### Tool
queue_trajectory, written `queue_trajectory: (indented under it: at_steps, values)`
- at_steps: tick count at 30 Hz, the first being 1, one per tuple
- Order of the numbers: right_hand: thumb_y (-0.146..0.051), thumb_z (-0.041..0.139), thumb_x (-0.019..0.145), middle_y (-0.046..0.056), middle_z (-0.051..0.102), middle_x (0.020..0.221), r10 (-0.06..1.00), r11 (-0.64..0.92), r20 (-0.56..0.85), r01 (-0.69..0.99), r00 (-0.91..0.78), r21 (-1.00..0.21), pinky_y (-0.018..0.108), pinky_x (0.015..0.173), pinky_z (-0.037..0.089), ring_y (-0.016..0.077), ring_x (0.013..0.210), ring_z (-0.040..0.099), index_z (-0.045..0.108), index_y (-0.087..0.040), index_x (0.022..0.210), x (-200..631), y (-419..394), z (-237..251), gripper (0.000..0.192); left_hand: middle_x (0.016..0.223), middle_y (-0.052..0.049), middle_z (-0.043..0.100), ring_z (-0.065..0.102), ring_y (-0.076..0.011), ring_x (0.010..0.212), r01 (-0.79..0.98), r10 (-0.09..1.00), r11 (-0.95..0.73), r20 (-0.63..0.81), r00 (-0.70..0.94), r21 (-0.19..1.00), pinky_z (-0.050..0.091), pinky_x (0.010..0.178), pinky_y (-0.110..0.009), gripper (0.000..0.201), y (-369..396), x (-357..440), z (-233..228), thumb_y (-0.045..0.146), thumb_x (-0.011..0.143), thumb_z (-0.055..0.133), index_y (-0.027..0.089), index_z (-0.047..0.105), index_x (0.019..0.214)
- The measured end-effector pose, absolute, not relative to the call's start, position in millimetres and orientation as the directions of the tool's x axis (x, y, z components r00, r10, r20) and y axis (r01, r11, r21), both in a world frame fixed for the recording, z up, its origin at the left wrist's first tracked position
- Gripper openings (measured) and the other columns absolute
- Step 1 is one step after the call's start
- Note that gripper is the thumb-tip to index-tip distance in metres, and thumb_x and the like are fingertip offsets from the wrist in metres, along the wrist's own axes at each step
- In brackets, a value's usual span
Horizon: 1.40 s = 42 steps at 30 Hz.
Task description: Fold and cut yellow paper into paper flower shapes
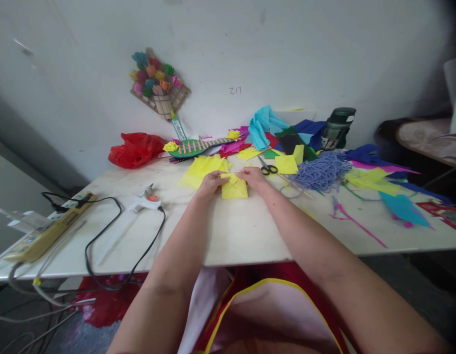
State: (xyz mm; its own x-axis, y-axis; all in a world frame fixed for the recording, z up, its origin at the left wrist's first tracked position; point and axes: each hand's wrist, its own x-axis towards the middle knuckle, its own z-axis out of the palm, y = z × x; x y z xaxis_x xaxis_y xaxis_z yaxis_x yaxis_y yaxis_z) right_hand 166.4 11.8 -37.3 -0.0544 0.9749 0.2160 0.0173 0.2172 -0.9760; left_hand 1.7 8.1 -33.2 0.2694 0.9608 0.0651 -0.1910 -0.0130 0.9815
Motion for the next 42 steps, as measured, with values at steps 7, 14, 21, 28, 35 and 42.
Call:
queue_trajectory:
  at_steps: [7,14,21,28,35,42]
  values:
    - [-0.034,0.063,0.056,-0.003,0.056,0.055,0.962,0.268,0.264,0.055,-0.067,-0.962,0.022,0.051,0.040,0.0102,0.052,0.049,0.059,-0.015,0.059,165.2,13.2,-37.6,0.020,0.064,-0.002,0.061,0.057,-0.0118,0.055,-0.155,0.965,-0.027,0.066,0.253,0.988,0.044,0.053,-0.024,0.043,10.0,0.5,-34.6,0.035,0.046,0.074,0.015,0.058,0.080]
    - [-0.033,0.062,0.056,-0.002,0.056,0.054,0.963,0.258,0.253,0.054,-0.089,-0.964,0.022,0.052,0.040,0.0107,0.053,0.050,0.061,-0.015,0.060,163.3,13.3,-38.1,0.018,0.055,0.000,0.057,0.050,-0.0084,0.046,-0.097,0.986,-0.043,0.058,0.159,0.994,0.038,0.045,-0.021,0.036,5.2,4.1,-30.4,0.038,0.046,0.074,0.014,0.058,0.067]
    - [-0.033,0.062,0.057,-0.002,0.055,0.053,0.951,0.302,0.293,0.104,-0.098,-0.948,0.021,0.050,0.037,0.0096,0.051,0.047,0.061,-0.014,0.059,162.8,12.8,-38.5,0.019,0.053,0.001,0.055,0.047,-0.0074,0.045,-0.059,0.984,-0.064,0.073,0.161,0.996,0.034,0.043,-0.020,0.035,2.7,4.7,-27.5,0.039,0.046,0.073,0.014,0.057,0.063]
    - [-0.034,0.063,0.056,-0.002,0.056,0.054,0.951,0.299,0.289,0.080,-0.111,-0.951,0.022,0.053,0.038,0.0103,0.053,0.048,0.060,-0.014,0.060,161.9,11.6,-37.1,0.020,0.054,0.000,0.056,0.049,-0.0079,0.048,-0.058,0.983,-0.089,0.097,0.157,0.994,0.037,0.047,-0.021,0.031,6.6,2.8,-30.6,0.036,0.045,0.074,0.013,0.059,0.060]
    - [-0.032,0.061,0.057,-0.002,0.055,0.053,0.952,0.302,0.297,0.071,-0.080,-0.951,0.023,0.055,0.038,0.0108,0.054,0.049,0.058,-0.014,0.058,163.6,11.5,-35.9,0.019,0.058,-0.002,0.059,0.054,-0.0111,0.053,-0.051,0.993,-0.056,0.061,0.104,0.997,0.042,0.052,-0.023,0.041,9.1,2.1,-30.1,0.047,0.052,0.067,0.012,0.062,0.072]
    - [-0.032,0.060,0.057,-0.003,0.053,0.051,0.949,0.313,0.309,0.071,-0.058,-0.947,0.025,0.059,0.040,0.0127,0.058,0.050,0.056,-0.015,0.055,164.6,11.7,-34.4,0.018,0.063,-0.006,0.062,0.058,-0.0149,0.057,-0.153,0.987,-0.011,0.035,0.158,0.988,0.046,0.058,-0.028,0.037,13.0,-7.6,-26.0,0.040,0.056,0.063,0.011,0.062,0.079]
